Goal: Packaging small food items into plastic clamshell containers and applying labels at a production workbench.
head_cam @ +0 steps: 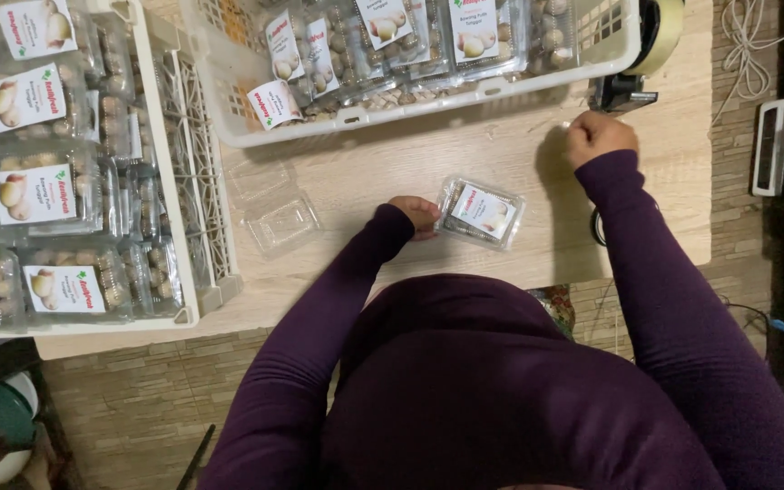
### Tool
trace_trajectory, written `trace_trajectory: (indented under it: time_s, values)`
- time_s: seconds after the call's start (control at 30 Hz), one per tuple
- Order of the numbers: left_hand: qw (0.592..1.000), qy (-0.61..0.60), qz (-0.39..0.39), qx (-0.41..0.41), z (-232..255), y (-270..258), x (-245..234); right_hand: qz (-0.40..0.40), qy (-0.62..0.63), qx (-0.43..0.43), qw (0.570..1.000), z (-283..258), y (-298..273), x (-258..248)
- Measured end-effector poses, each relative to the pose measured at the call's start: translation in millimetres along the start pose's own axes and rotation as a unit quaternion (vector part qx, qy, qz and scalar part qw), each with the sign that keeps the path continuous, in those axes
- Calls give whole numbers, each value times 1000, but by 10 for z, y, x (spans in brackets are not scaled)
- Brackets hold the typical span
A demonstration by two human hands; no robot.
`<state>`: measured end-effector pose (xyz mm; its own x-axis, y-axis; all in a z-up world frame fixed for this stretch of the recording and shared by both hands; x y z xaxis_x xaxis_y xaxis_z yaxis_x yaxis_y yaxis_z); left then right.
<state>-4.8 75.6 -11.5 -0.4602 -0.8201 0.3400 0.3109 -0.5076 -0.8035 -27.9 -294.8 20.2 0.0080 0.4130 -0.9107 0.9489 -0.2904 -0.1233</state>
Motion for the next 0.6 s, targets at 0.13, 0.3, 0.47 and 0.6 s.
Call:
trace_trajectory:
  time_s: [0.13, 0.3, 0.47, 0.6]
  values:
    - [1000, -30, 2, 4, -61, 87, -12, -129, 15, -5, 992, -316, -54, 25]
    - [999, 17, 36, 20, 4, 56, -48, -192, -9, 25, 981, -628, -187, -196]
    - [999, -1, 19, 37, 46, 37, -52, -206, -5, 67, 976, -274, -222, 172]
    - [999, -31, 3, 35, -4, 67, -62, -215, -1, 74, 974, -463, -352, 1]
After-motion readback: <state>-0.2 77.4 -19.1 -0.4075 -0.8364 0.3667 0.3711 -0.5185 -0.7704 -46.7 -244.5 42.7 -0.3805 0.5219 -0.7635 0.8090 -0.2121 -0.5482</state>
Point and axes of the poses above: each hand's wrist, its own y-axis towards the middle knuckle, its own x-axis out of the palm, z = x × y, the point moved 1 cm from there along y, towards the middle knuckle, and after that the axes turned 4 degrees about -z, right-handed, at the moved point
